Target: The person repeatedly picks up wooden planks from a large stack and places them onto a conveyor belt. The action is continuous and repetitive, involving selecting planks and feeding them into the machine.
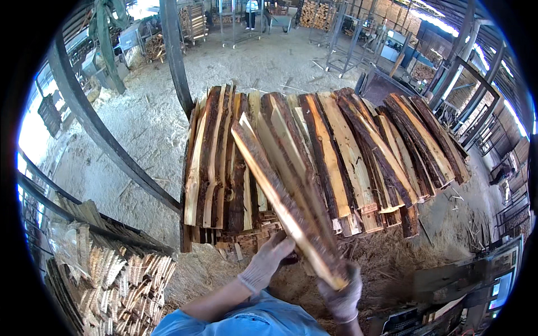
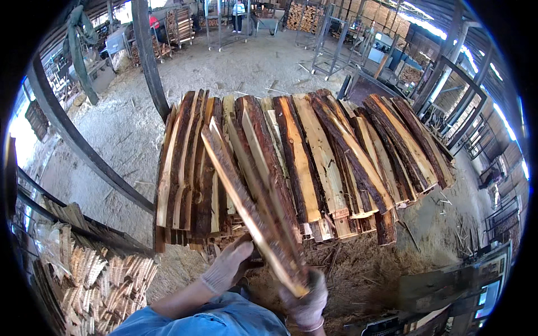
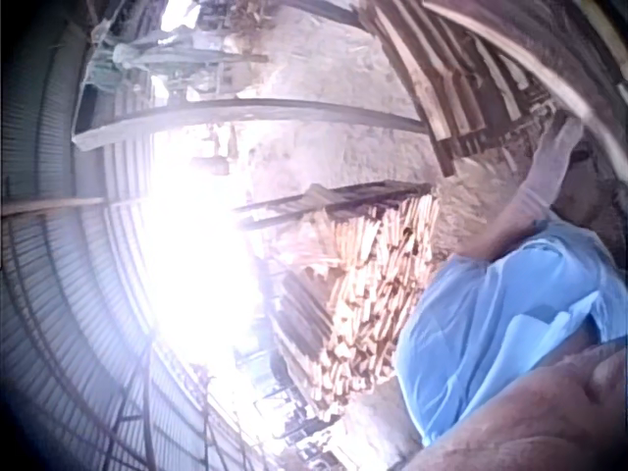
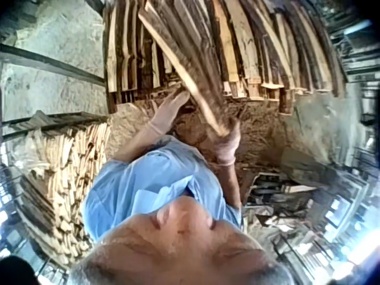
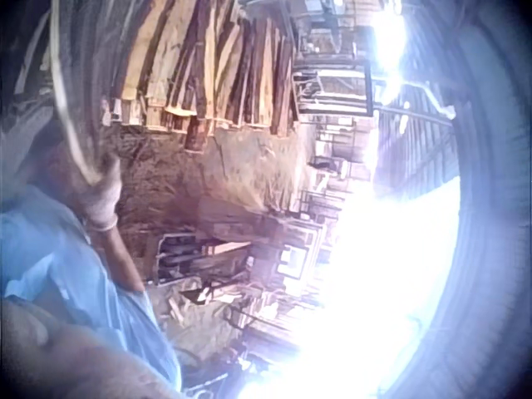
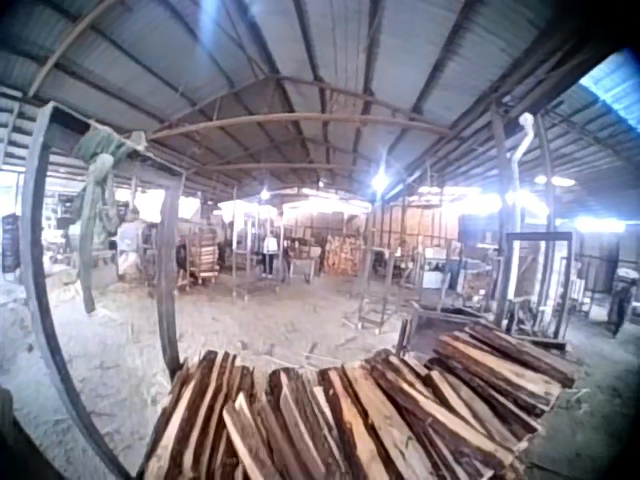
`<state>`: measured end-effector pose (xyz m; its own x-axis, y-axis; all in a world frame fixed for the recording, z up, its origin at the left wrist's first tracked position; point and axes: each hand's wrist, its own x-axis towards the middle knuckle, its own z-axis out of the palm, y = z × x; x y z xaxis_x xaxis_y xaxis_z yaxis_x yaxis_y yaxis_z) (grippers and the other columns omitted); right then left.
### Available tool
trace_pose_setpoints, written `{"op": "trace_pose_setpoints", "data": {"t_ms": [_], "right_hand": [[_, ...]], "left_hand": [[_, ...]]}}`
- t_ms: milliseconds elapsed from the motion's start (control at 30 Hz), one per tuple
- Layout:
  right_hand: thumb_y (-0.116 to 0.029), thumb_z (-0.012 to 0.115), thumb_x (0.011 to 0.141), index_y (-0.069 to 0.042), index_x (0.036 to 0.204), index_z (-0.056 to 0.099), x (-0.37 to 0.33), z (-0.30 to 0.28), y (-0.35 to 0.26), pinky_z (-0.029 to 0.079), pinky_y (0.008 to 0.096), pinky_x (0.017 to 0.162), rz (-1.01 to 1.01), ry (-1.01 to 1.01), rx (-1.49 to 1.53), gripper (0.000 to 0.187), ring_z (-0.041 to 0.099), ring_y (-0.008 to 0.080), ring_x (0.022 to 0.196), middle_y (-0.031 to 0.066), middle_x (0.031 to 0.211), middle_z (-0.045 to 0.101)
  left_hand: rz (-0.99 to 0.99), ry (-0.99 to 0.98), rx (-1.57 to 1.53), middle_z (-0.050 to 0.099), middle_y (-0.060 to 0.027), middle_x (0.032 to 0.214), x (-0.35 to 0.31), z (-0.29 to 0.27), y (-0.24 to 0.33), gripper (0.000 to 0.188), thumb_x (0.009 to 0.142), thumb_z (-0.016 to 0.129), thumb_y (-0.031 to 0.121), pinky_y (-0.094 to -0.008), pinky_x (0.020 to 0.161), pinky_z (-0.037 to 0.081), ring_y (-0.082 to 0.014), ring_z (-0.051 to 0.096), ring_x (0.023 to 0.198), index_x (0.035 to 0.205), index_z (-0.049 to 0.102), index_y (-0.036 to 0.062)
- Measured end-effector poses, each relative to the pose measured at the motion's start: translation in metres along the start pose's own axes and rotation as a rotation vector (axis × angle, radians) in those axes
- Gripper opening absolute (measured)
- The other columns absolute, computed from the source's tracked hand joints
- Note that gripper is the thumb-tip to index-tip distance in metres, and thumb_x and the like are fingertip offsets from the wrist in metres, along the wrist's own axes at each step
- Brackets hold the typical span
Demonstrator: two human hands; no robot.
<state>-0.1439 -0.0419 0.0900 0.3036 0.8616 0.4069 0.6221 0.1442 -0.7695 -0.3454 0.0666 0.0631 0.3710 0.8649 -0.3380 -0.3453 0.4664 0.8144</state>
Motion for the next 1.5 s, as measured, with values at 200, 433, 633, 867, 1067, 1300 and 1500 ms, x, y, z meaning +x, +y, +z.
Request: {"op": "trace_pose_setpoints", "data": {"t_ms": [200,433,633,867,1067,1300,1500], "right_hand": [[-0.032,0.096,0.061,-0.003,0.130,0.053,-0.038,0.006,-0.037,0.055,0.0447,0.092,0.017,-0.384,-0.268,0.087,0.066,0.0359,0.110,0.0200,0.128,0.060],[-0.045,0.087,0.077,0.007,0.157,0.021,0.018,0.042,0.012,0.043,0.0379,0.112,0.607,-0.657,0.398,0.116,0.055,0.0291,0.133,0.0232,0.145,0.054],[-0.019,0.087,0.078,0.003,0.157,0.031,0.071,0.069,-0.018,0.053,0.0306,0.098,0.730,-0.924,0.420,0.099,0.065,0.0224,0.114,0.0176,0.126,0.067],[-0.016,0.083,0.083,0.003,0.150,0.036,0.031,0.085,-0.005,0.053,0.0325,0.096,0.740,-0.654,0.748,0.084,0.063,0.0193,0.111,0.0143,0.125,0.064],[-0.044,0.088,0.075,0.001,0.141,0.047,0.044,0.073,-0.036,0.051,0.0454,0.099,0.580,-0.670,0.127,0.090,0.067,0.0385,0.117,0.0244,0.123,0.069],[-0.044,0.088,0.077,-0.002,0.142,0.051,0.013,-0.004,-0.031,0.057,0.0429,0.090,0.297,-0.335,0.236,0.086,0.071,0.0366,0.109,0.0235,0.119,0.071],[-0.054,0.087,0.078,0.003,0.150,0.042,0.020,-0.106,0.008,0.047,0.0401,0.108,0.345,-0.341,0.487,0.102,0.062,0.0283,0.125,0.0235,0.134,0.064]], "left_hand": [[-0.063,-0.005,-0.212,0.066,-0.0098,0.125,0.006,-0.021,-0.037,0.062,0.094,0.072,0.044,-0.0408,0.100,0.054,-0.0238,0.066,0.112,0.138,0.055,0.0035],[-0.052,-0.100,-0.190,0.070,-0.0112,0.114,-0.007,-0.015,0.002,0.065,0.086,0.075,0.042,-0.0377,0.094,0.058,-0.0225,0.069,0.104,0.133,0.058,0.0008],[-0.122,-0.132,-0.198,0.068,-0.0134,0.126,-0.007,-0.047,-0.002,0.065,0.085,0.076,0.031,-0.0384,0.101,0.055,-0.0248,0.068,0.110,0.138,0.056,-0.0013],[-0.040,-0.041,-0.203,0.071,-0.0131,0.118,-0.012,-0.034,-0.001,0.059,0.085,0.074,0.025,-0.0379,0.095,0.058,-0.0243,0.070,0.108,0.134,0.058,-0.0033],[-0.061,0.100,-0.221,0.073,-0.0154,0.114,-0.021,-0.044,-0.020,0.047,0.087,0.075,0.019,-0.0376,0.088,0.062,-0.0257,0.073,0.098,0.126,0.063,-0.0048],[0.048,0.070,-0.093,0.072,-0.0129,0.111,-0.053,0.000,-0.034,0.042,0.083,0.075,0.006,-0.0374,0.085,0.059,-0.0224,0.070,0.096,0.123,0.067,-0.0006],[0.157,-0.104,0.470,0.063,-0.0131,0.130,-0.024,0.026,-0.078,0.069,0.076,0.078,0.007,-0.0454,0.101,0.052,-0.0288,0.063,0.116,0.140,0.053,0.0022]]}}
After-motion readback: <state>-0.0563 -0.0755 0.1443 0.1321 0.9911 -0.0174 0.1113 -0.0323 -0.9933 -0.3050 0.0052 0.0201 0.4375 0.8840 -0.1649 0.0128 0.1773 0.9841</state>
